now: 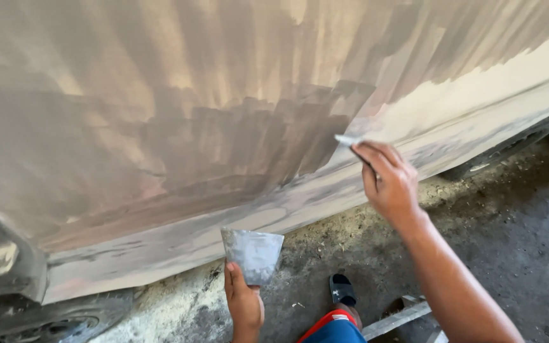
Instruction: The person scoops a gray paste from a container using a putty knife and applies it to the side panel of a vehicle. They spread the filler across the surface with smooth strokes, occasionally returning to the container to reload the tool.
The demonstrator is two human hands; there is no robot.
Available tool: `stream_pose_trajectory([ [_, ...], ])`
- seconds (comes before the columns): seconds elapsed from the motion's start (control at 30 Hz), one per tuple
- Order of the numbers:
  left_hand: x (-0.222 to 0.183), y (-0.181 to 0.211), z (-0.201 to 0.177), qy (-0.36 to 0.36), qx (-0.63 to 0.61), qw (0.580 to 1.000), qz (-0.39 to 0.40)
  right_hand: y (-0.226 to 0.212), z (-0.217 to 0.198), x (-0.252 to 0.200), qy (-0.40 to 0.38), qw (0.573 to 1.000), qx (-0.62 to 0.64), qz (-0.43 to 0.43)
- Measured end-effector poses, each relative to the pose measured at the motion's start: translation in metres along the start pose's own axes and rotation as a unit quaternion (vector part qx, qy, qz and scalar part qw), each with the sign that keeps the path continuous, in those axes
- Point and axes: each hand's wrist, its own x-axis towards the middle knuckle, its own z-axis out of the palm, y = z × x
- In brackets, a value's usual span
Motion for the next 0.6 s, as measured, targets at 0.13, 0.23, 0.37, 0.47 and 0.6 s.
stream_pose_trajectory([
  [0.13,-0.007,0.007,0.014,0.014,0.014,1.000,-0.023,-0.031,-0.031,0.051,0.073,0.986,-0.099,-0.110],
  [0.23,-0.013,0.013,0.023,0.017,0.007,0.999,-0.032,-0.032,-0.027,0.070,0.112,0.974,-0.135,-0.145],
  [0.37,-0.012,0.004,0.023,0.065,-0.003,0.997,-0.048,-0.034,-0.016,0.084,0.119,0.965,-0.173,-0.158],
  [0.47,-0.008,-0.001,0.020,0.060,-0.025,0.997,-0.042,-0.024,0.003,0.081,0.135,0.959,-0.190,-0.159],
  [0.6,0.002,-0.008,0.012,0.054,-0.033,0.996,-0.055,-0.013,0.027,0.064,0.133,0.966,-0.175,-0.132],
])
